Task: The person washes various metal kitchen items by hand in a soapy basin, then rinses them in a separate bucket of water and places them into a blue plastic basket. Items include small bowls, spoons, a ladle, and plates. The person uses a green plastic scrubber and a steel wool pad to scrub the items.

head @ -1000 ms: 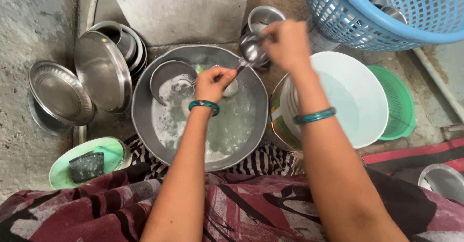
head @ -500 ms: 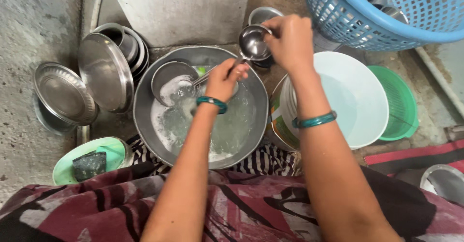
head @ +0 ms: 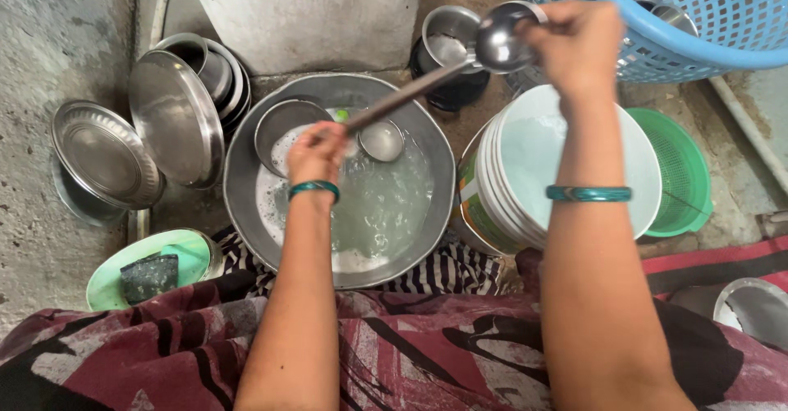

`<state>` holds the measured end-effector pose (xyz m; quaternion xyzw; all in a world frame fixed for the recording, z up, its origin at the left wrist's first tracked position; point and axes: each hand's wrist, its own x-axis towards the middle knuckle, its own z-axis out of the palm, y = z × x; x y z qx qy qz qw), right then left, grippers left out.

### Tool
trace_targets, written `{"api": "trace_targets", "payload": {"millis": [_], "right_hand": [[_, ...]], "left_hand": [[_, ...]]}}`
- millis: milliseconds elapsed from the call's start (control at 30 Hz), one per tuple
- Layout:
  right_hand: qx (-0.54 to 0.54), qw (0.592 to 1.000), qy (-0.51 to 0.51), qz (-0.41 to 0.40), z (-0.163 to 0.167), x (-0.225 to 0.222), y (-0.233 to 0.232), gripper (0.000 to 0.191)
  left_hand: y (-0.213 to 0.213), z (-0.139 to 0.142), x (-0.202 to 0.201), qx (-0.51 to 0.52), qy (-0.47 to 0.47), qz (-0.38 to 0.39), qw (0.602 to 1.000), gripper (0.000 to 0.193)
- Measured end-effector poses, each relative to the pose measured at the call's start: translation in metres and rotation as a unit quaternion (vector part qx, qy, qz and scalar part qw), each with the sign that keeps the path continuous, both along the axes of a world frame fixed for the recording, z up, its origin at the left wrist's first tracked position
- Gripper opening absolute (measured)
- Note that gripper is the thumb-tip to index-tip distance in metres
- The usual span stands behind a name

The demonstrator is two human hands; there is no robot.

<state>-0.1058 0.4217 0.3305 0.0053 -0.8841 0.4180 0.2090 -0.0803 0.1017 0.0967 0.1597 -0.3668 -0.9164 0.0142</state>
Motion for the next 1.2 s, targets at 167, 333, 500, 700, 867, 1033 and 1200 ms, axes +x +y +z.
{"api": "trace_targets", "payload": {"millis": [167,333,500,700,867,1033,1200], "right_hand": [[0.025,0.999,-0.038,-0.005,-0.027,-0.003,-0.052,0.014],[0.019,0.998,-0.065,0.01,-0.047,-0.005,-0.088,0.013],[0.002,0.995,-0.097,0.012,-0.051,-0.005,-0.078,0.013],[-0.177,0.973,-0.147,-0.027,-0.04,0.0,-0.016,0.009],[-0.253,0.949,-0.184,-0.035,-0.053,0.003,0.003,0.01],[-0.286,0.928,-0.217,-0.102,-0.071,0.009,0.038,0.012],[-0.291,0.909,-0.226,-0.194,-0.095,0.028,0.105,0.028]], "left_hand": [[-0.029,-0.007,-0.032,0.249,-0.016,0.231,0.94,0.038],[0.032,0.007,-0.039,0.255,0.075,0.081,0.961,0.035],[0.02,0.039,-0.028,0.085,-0.052,0.111,0.989,0.033],[-0.016,0.066,-0.027,0.035,-0.008,0.15,0.988,0.033],[-0.003,0.086,-0.022,0.03,0.009,0.148,0.988,0.045],[0.028,0.118,-0.023,-0.034,0.088,0.122,0.988,0.042],[0.102,0.163,-0.01,-0.332,0.184,0.068,0.923,0.035]]}}
